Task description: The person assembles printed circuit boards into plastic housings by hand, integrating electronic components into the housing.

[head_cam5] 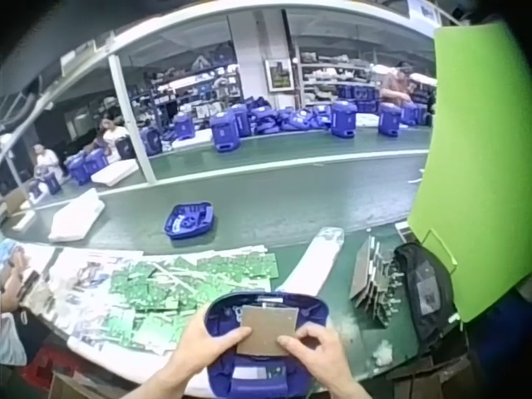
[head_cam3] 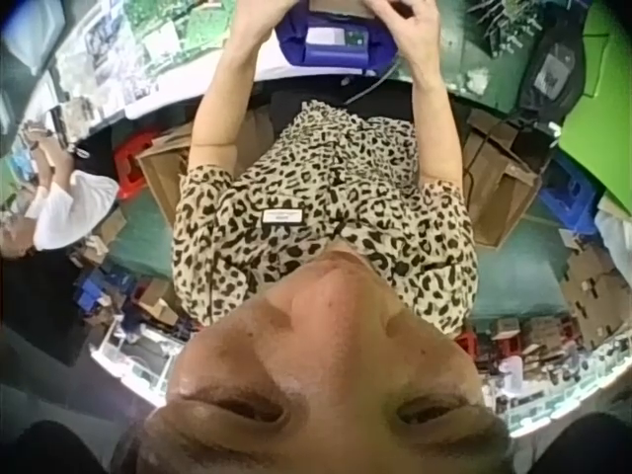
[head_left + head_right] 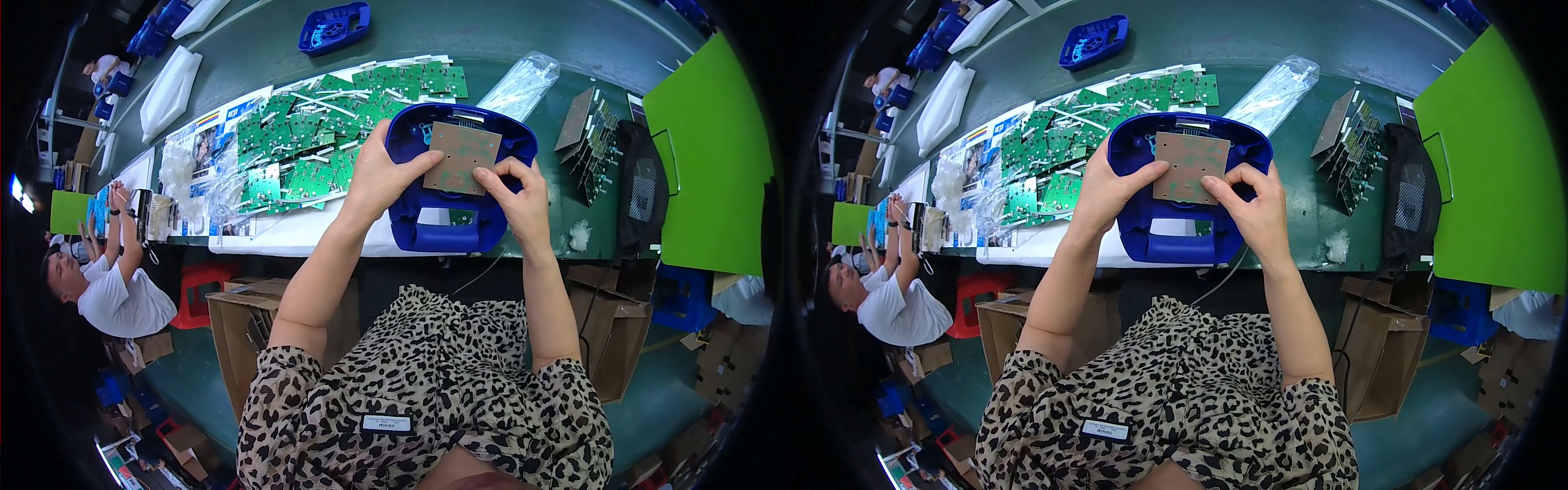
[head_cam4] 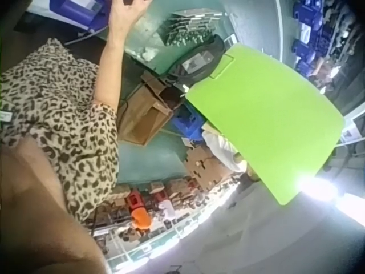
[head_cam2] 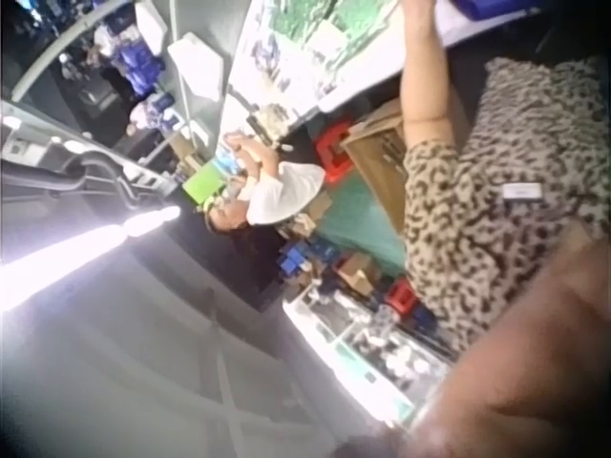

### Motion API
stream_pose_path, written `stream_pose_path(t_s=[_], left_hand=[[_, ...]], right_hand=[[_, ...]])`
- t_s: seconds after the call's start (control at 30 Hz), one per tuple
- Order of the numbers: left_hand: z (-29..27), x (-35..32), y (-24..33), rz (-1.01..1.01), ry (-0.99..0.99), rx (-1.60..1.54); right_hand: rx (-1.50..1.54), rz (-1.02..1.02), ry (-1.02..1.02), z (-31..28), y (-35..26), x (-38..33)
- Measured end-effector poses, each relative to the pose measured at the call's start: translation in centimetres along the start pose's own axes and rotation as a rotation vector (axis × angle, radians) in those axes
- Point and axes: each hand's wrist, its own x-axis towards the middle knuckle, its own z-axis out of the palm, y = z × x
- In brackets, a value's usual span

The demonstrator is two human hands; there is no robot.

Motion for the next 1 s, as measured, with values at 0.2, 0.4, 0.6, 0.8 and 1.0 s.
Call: stream_pose_path(t_s=[0.2,0.4,0.6,0.8,1.0], left_hand=[[0.6,-0.7,-1.1,0.11,0.115,0.158],[1.1,-0.3,-1.8,0.135,0.203,0.223],[0.4,0.6,-2.3,-0.147,0.002,-0.14],[-1.1,0.8,-1.7,-0.453,-0.08,-0.392],[-1.5,1.0,-1.4,-0.366,-0.077,-0.464]], right_hand=[[0.122,0.131,-0.062,0.5,0.9,0.9],[0.147,0.144,-0.068,1.2,2.0,1.6],[0.041,0.208,-0.132,0.8,1.2,1.7],[-0.5,-0.542,-0.094,-0.4,-2.6,0.8],[-0.471,-0.573,-0.446,-0.6,-3.0,0.1]])
